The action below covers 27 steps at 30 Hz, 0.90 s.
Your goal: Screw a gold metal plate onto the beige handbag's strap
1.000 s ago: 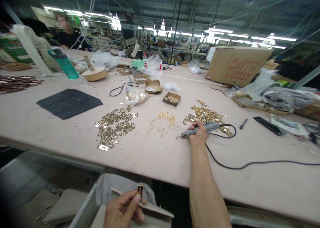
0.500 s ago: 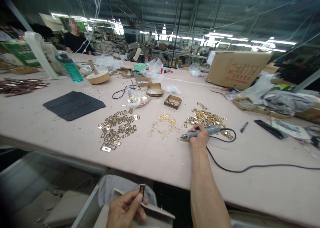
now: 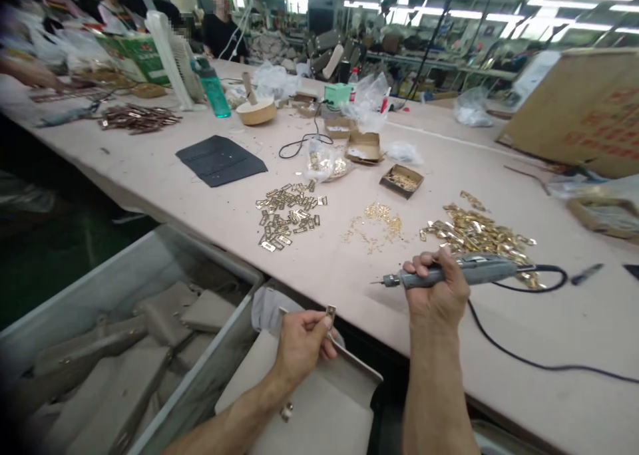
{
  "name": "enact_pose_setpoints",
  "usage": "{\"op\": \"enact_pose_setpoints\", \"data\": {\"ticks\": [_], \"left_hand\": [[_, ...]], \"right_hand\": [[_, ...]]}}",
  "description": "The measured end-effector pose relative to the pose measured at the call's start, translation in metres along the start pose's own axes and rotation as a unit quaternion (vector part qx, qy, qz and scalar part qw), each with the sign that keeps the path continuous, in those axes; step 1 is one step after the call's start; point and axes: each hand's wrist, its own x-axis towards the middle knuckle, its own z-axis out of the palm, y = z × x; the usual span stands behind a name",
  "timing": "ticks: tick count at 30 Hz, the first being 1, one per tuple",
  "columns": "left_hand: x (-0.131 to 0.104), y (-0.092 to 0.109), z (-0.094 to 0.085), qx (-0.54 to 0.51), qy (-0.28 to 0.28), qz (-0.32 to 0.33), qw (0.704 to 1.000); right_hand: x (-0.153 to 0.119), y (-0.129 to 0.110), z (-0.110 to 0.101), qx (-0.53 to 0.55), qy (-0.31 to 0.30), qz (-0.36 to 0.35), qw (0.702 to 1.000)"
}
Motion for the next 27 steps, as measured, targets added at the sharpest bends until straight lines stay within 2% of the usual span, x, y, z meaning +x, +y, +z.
{"op": "enact_pose_setpoints", "data": {"ticks": [4,9,17,27], "left_hand": [[0.008,-0.001,0.007,0.005,0.014,0.000,1.000],[0.010,0.001,0.010,0.008,0.022,-0.011,1.000],[0.009,0.006,0.009,0.020,0.026,-0.031,0.999],[0.009,0.003,0.009,0.013,0.021,-0.019,1.000]], "right_hand": [[-0.034,0.010,0.021,-0.021,-0.020,0.021,0.999],[-0.054,0.025,0.037,-0.082,-0.060,-0.007,0.995],[-0.067,0.042,0.047,-0.125,-0.123,-0.036,0.984],[-0.071,0.050,0.052,-0.146,-0.132,-0.043,0.979]]}}
